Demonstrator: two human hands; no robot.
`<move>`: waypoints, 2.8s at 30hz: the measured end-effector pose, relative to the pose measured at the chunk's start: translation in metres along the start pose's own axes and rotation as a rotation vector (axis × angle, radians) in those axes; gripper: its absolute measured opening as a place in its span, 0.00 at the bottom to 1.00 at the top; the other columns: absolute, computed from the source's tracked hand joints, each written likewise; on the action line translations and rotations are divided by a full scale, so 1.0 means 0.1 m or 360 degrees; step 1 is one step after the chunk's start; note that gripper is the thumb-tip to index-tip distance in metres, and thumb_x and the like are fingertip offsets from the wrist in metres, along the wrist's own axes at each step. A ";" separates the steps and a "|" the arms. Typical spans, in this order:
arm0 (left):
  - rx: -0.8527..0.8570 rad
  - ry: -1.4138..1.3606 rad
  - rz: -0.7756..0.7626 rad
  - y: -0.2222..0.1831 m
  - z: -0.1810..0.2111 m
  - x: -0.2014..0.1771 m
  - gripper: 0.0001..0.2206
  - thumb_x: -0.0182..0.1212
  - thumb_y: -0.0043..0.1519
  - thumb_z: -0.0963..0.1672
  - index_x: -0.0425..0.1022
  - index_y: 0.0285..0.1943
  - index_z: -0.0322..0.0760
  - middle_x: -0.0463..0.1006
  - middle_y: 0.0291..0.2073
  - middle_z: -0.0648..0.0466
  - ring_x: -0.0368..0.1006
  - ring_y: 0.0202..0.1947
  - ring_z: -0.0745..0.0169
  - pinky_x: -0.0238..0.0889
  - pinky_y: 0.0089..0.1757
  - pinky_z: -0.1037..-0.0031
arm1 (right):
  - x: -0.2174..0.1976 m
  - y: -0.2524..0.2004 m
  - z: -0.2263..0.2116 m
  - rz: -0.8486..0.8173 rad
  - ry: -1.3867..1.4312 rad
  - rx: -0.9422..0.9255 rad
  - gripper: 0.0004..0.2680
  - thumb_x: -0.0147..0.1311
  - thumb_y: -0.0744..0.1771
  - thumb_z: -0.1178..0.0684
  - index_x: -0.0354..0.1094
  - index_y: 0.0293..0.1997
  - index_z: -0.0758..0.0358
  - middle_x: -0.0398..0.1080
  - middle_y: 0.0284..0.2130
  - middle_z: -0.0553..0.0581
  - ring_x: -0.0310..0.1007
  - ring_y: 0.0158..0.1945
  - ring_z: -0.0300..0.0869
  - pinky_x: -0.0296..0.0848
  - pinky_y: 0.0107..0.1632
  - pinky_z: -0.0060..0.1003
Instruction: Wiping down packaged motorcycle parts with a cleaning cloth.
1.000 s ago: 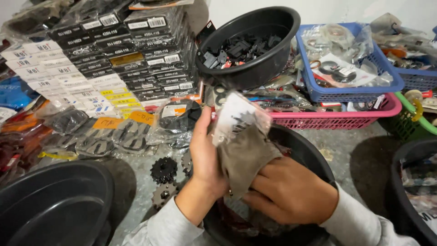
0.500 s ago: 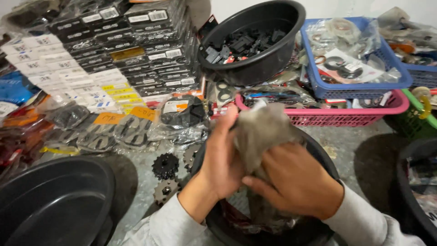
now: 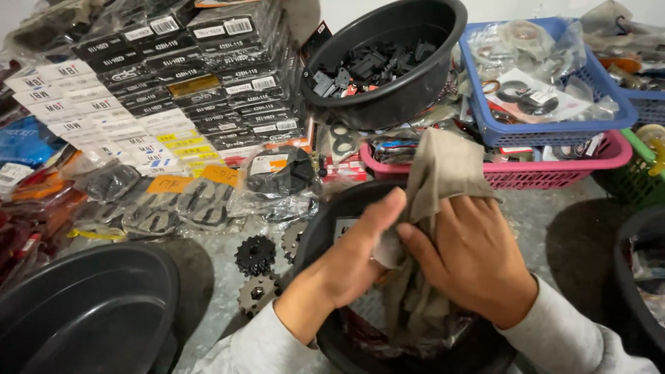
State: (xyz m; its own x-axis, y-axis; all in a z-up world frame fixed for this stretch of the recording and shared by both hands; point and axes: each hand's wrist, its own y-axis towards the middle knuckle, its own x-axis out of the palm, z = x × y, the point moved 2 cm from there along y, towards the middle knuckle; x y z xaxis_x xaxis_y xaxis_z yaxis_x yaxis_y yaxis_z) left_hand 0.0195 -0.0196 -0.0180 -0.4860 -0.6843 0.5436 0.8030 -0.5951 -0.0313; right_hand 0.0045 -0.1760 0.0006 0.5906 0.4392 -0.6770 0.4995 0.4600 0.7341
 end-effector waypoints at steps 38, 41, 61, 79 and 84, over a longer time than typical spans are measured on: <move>0.1461 0.2604 -0.0344 -0.19 0.17 0.56 0.19 0.52 0.61 0.41 0.74 0.61 0.34 0.76 0.57 0.48 0.68 0.57 0.46 0.60 0.58 0.63 | -0.37 0.07 0.67 0.1198 0.0777 0.0038 0.05 0.33 0.76 0.56 0.42 0.57 0.62 0.51 0.61 0.69 0.56 0.53 0.55 0.71 0.57 0.49; 0.1541 0.2867 -0.0571 -0.23 0.05 0.61 0.14 0.57 0.62 0.44 0.78 0.56 0.46 0.68 0.63 0.53 0.64 0.63 0.53 0.59 0.57 0.55 | -0.31 -0.09 0.78 0.1319 0.0626 0.0232 0.13 0.34 0.75 0.56 0.46 0.70 0.67 0.54 0.64 0.68 0.56 0.63 0.56 0.56 0.73 0.49; 0.1103 0.3135 -0.0201 -0.13 -0.22 0.42 0.27 0.61 0.53 0.45 0.67 0.64 0.33 0.69 0.57 0.43 0.65 0.53 0.40 0.62 0.43 0.56 | -0.31 -0.12 0.73 0.1096 0.1021 0.0481 0.16 0.34 0.74 0.52 0.47 0.70 0.68 0.58 0.62 0.66 0.59 0.59 0.50 0.60 0.69 0.43; 0.1159 0.2877 -0.0677 0.04 -0.24 0.79 0.09 0.60 0.61 0.45 0.77 0.47 0.39 0.74 0.32 0.51 0.72 0.32 0.49 0.63 0.35 0.63 | 0.05 -0.28 0.75 -0.0330 0.0240 -0.0149 0.08 0.50 0.67 0.50 0.68 0.47 0.59 0.72 0.40 0.57 0.73 0.39 0.53 0.67 0.42 0.47; 0.1427 0.2971 -0.0537 0.17 -0.30 0.93 0.20 0.63 0.53 0.46 0.79 0.57 0.41 0.77 0.42 0.54 0.72 0.38 0.55 0.66 0.42 0.67 | 0.10 -0.48 0.92 -0.0277 0.0202 -0.0158 0.11 0.53 0.63 0.51 0.66 0.48 0.59 0.73 0.35 0.54 0.75 0.35 0.51 0.70 0.35 0.48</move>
State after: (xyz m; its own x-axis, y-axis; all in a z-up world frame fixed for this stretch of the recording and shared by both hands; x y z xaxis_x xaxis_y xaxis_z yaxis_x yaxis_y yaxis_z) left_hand -0.0220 -0.1057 0.0069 0.1578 -0.4683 -0.8694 0.2591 -0.8299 0.4941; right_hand 0.0448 -0.2647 -0.0364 0.4132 0.4372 -0.7988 0.5183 0.6084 0.6010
